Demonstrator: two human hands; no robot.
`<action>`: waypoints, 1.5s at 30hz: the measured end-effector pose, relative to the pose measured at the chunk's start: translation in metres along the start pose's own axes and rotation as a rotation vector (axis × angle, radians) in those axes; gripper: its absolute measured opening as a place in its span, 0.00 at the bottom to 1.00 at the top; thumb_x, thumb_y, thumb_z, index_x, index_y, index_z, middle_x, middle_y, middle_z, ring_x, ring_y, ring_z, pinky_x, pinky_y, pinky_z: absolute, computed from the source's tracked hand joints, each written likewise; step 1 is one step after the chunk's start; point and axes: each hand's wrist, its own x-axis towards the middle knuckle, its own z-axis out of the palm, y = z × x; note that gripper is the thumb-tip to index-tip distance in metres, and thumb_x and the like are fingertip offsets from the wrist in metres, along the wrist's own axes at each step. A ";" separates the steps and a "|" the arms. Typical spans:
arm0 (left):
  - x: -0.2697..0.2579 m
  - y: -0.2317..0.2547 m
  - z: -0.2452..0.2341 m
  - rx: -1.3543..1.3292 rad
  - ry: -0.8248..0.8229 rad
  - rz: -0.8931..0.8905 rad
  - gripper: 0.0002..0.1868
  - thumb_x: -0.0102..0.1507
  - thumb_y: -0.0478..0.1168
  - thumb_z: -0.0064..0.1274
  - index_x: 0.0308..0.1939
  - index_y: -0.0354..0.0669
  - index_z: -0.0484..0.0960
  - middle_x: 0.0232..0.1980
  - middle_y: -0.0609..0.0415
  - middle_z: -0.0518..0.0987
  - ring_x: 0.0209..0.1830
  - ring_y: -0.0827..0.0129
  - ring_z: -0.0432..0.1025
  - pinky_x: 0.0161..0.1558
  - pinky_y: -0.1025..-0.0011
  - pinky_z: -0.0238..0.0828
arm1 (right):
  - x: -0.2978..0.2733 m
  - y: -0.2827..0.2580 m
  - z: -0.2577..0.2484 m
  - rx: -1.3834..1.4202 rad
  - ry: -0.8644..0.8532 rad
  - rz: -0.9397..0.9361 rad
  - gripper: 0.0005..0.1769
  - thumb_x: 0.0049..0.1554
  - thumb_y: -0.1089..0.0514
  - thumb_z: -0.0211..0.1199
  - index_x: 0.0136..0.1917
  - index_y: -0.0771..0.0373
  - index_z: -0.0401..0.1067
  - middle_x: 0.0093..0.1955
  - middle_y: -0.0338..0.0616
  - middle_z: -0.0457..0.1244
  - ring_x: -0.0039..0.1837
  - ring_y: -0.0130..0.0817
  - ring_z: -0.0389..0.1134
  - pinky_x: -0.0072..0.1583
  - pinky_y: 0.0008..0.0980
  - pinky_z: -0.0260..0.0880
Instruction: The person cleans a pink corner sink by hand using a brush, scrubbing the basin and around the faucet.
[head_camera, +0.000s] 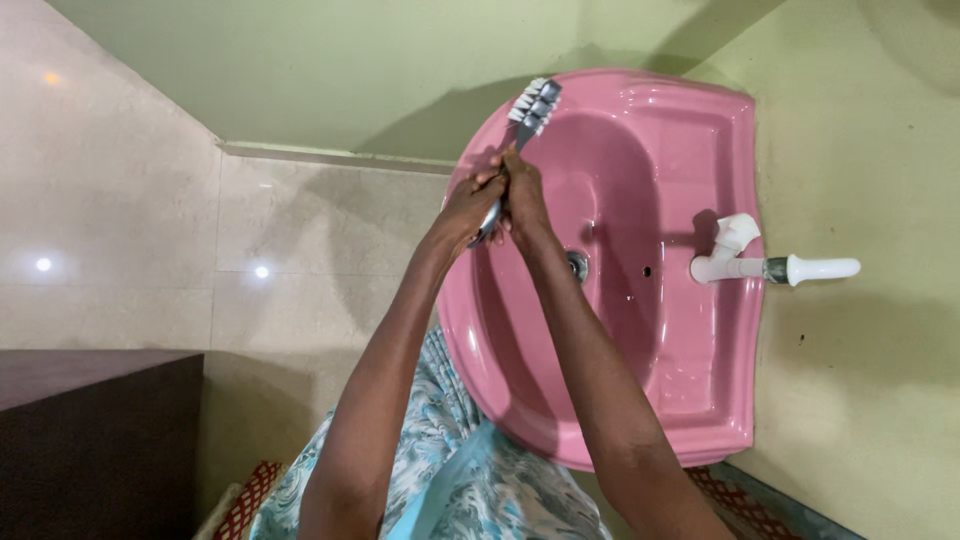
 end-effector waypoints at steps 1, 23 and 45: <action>0.016 0.006 0.012 0.024 -0.013 0.036 0.16 0.71 0.46 0.42 0.40 0.36 0.76 0.18 0.53 0.75 0.09 0.71 0.68 0.10 0.73 0.63 | 0.012 -0.008 -0.013 0.047 0.002 -0.077 0.23 0.69 0.43 0.40 0.46 0.59 0.68 0.37 0.45 0.69 0.32 0.31 0.67 0.29 0.30 0.59; 0.042 -0.037 0.006 0.152 0.522 -0.052 0.27 0.71 0.56 0.48 0.32 0.35 0.82 0.17 0.59 0.70 0.13 0.73 0.63 0.13 0.71 0.58 | 0.041 0.005 0.018 0.111 0.073 0.058 0.23 0.69 0.47 0.41 0.41 0.63 0.64 0.27 0.40 0.59 0.30 0.32 0.62 0.35 0.34 0.68; -0.075 -0.124 0.039 0.016 0.708 0.137 0.28 0.72 0.51 0.44 0.24 0.34 0.74 0.15 0.51 0.71 0.09 0.68 0.65 0.12 0.67 0.57 | -0.057 0.053 0.017 -0.391 -0.161 0.044 0.29 0.69 0.42 0.41 0.37 0.63 0.66 0.28 0.44 0.62 0.30 0.34 0.65 0.37 0.37 0.68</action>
